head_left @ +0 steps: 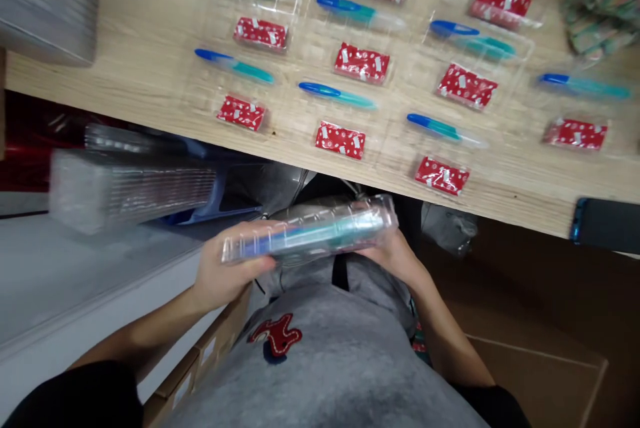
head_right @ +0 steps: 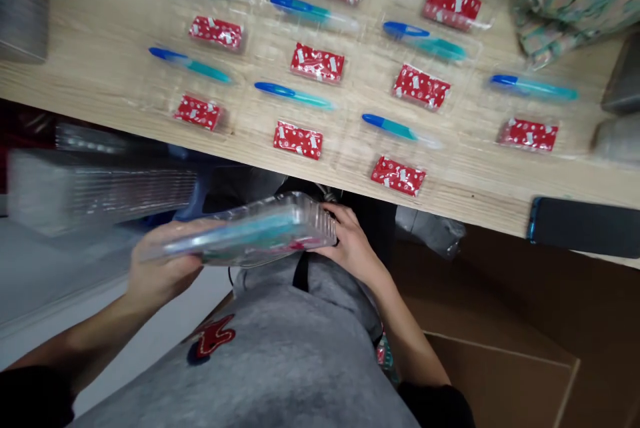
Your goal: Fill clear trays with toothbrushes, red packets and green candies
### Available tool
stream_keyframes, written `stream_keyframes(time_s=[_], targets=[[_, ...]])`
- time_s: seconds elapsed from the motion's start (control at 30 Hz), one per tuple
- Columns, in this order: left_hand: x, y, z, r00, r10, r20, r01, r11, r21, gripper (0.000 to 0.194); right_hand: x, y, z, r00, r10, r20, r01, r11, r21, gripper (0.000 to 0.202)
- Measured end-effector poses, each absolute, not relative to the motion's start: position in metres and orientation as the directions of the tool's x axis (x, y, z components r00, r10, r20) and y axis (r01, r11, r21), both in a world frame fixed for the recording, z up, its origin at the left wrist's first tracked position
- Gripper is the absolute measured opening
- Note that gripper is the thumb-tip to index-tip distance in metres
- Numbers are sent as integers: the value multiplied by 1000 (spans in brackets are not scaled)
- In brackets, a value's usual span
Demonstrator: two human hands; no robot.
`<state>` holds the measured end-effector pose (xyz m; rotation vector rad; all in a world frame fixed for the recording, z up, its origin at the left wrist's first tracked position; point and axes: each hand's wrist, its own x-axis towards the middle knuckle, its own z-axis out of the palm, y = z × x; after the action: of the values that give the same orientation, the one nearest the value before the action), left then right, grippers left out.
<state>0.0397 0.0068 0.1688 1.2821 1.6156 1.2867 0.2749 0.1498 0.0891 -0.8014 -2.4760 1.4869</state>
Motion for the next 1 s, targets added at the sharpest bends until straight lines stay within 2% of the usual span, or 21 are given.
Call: stream_keyframes(time_s=[0.1,0.17,0.2,0.23,0.3,0.37,0.4,0.5,0.63,0.7,0.77,0.87,1.0], targets=[[31,25,168,-420,908,10,165,65,984,30,274,149,90,-853,506,-124,345,371,-862,40],[20,50,170,-542,830,131,221,-9,975,29,273,150,93,-861,495,-118,346,401,-848,40],[13,65,170,-567,784,254,341,-57,938,28,272,151,96,-865,488,-115,348,418,-839,41],[5,80,169,-526,749,404,500,-112,859,28,272,151,98,-869,482,-114,348,431,-832,42],[-13,112,164,-282,728,624,786,-197,585,29,271,152,103,-876,465,-125,354,445,-823,41],[-29,138,156,-1,770,638,908,-266,323,26,271,151,107,-880,452,-145,368,456,-810,41],[-36,149,150,96,785,612,924,-298,237,23,271,150,108,-882,445,-154,375,465,-802,41],[-48,165,134,246,818,520,923,-361,131,26,272,148,109,-886,429,-175,398,509,-763,48],[-50,166,122,344,808,478,916,-402,19,34,271,147,110,-886,421,-193,424,573,-701,55],[-49,167,122,349,829,437,920,-391,7,38,269,148,111,-895,407,-181,414,612,-674,55],[-47,169,125,348,856,383,919,-392,40,56,265,149,110,-914,379,-145,376,658,-653,47],[-45,161,137,293,897,330,914,-365,178,72,259,152,107,-939,332,-89,302,677,-671,36],[-36,110,159,58,970,236,859,-169,483,52,251,153,101,-924,380,-28,279,624,-730,28]])
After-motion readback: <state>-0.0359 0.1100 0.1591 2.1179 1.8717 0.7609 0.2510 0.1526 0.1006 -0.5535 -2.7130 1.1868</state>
